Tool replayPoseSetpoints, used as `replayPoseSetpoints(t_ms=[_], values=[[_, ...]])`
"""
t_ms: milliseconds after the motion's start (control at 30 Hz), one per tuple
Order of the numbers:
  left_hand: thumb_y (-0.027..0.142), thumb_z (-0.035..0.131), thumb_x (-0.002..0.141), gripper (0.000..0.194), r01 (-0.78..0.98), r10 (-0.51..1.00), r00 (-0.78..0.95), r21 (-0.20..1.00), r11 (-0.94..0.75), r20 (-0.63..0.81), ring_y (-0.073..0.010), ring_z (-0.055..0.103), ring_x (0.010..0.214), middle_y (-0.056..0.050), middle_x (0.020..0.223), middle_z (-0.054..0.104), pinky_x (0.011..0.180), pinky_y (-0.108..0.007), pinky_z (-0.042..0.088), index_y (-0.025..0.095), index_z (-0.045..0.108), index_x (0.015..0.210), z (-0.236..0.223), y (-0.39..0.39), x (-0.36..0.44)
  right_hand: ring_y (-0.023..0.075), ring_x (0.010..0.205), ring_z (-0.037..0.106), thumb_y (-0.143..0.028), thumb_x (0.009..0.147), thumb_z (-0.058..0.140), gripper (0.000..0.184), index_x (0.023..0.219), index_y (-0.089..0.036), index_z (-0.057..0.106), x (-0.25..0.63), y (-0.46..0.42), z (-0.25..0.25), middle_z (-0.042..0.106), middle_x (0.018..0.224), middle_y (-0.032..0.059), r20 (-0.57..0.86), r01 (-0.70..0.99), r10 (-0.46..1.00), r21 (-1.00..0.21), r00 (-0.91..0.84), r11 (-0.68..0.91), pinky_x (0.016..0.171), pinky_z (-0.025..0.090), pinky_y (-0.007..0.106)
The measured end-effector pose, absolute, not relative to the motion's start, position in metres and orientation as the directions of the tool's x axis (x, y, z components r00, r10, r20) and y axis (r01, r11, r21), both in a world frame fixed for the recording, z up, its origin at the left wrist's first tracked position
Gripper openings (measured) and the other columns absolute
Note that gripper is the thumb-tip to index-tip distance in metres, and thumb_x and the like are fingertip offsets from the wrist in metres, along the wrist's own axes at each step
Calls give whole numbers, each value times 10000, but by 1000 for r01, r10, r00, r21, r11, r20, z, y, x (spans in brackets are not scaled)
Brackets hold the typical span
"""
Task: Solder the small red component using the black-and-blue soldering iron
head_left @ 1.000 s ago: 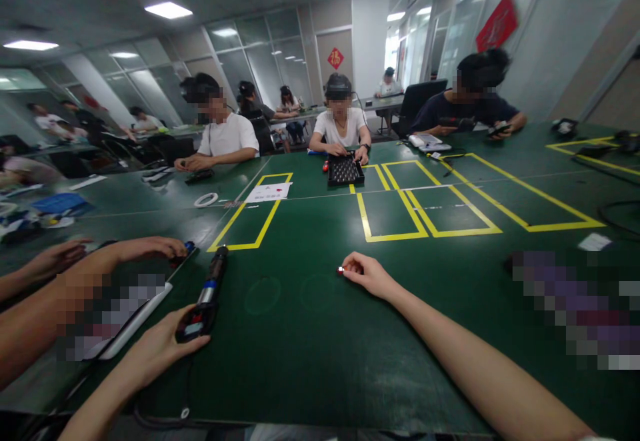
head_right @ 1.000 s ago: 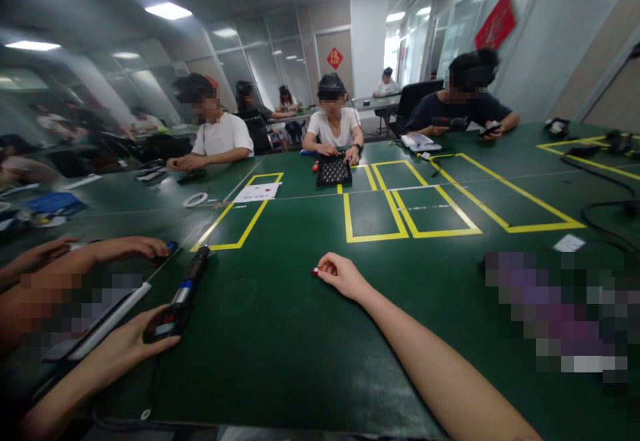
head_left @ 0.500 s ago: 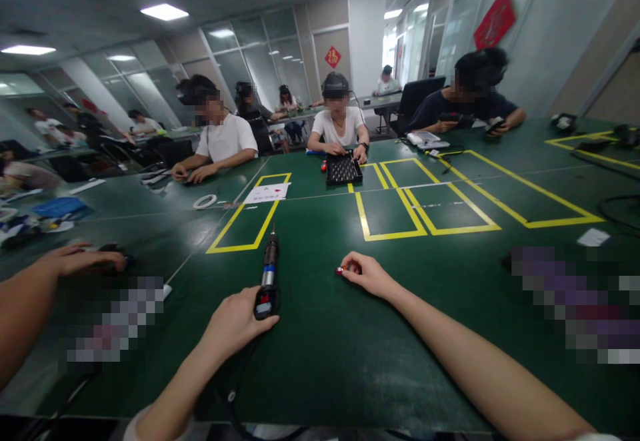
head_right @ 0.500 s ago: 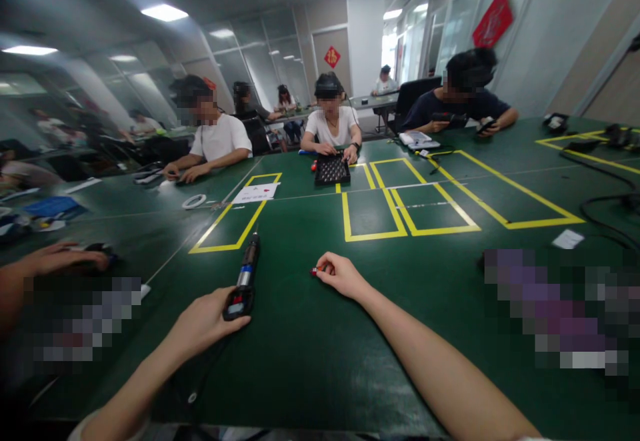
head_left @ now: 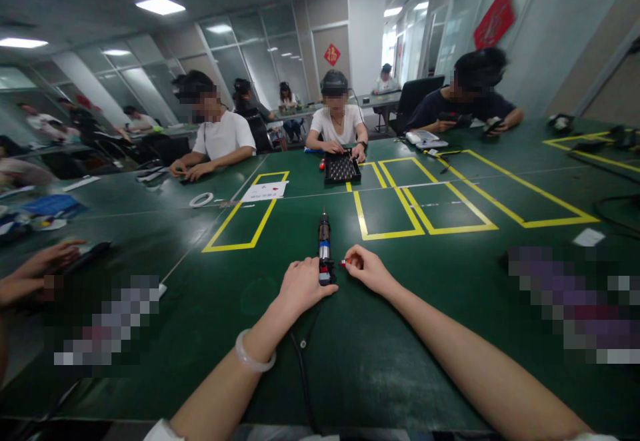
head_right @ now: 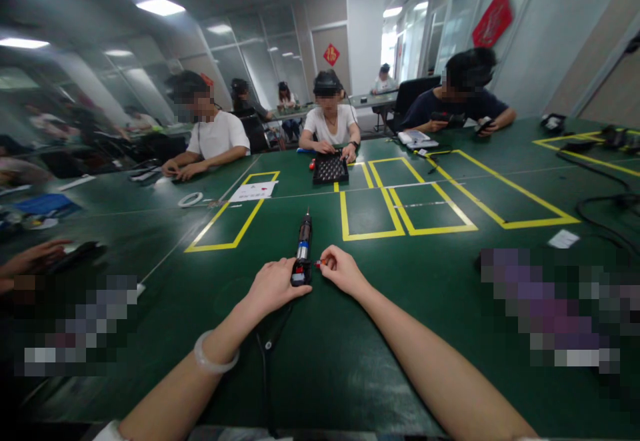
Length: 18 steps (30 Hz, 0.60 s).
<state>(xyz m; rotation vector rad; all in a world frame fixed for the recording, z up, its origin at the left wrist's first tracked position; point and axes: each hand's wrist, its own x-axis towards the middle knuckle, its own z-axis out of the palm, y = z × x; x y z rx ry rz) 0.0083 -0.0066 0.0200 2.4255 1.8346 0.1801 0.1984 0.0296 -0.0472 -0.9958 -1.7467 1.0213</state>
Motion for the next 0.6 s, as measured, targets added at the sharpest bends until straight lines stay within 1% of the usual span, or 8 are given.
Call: replayPoseSetpoints(t_ms=[100, 300, 467, 533, 600], values=[[606, 652, 652, 591, 953, 963, 265, 143, -269, 47, -311, 619, 908, -138, 933, 652, 848, -391, 405, 158, 608, 1035, 18, -4, 13, 103, 553, 462, -187, 765, 576, 88, 849, -181, 550, 199, 31, -50, 507, 642, -44, 288, 235, 898, -897, -331, 375, 536, 373, 217], [619, 608, 690, 624, 956, 961, 273, 100, -276, 39, -321, 611, 942, -149, 980, 644, 855, -391, 399, 153, 589, 1103, 19, -7, 13, 113, 602, 497, -159, 769, 591, 100, 867, -179, 579, 197, 29, -50, 551, 690, -28, 325, 286, 873, -853, -363, 436, 576, 393, 224], [618, 585, 712, 646, 958, 963, 270, 100, -270, 22, -338, 592, 970, -168, 1013, 627, 875, -420, 387, 130, 566, 1136, 18, -9, 14, 136, 694, 536, -156, 776, 629, 108, 879, -184, 618, 194, 29, -50, 569, 807, 10, 351, 374, 839, -775, -416, 509, 650, 419, 254], [608, 580, 720, 647, 959, 965, 262, 109, -263, 27, -341, 576, 996, -172, 1058, 608, 866, -419, 393, 135, 546, 1160, 17, -9, 14, 146, 731, 544, -156, 777, 638, 116, 888, -187, 636, 193, 29, -49, 564, 847, 25, 368, 400, 828, -744, -422, 535, 676, 429, 264], [598, 579, 725, 662, 958, 966, 255, 128, -257, 28, -336, 560, 1022, -170, 1128, 574, 841, -406, 407, 148, 511, 1205, 14, -10, 13, 146, 726, 553, -153, 781, 631, 136, 912, -188, 645, 192, 27, -47, 568, 846, 28, 368, 401, 824, -740, -430, 540, 672, 439, 263]])
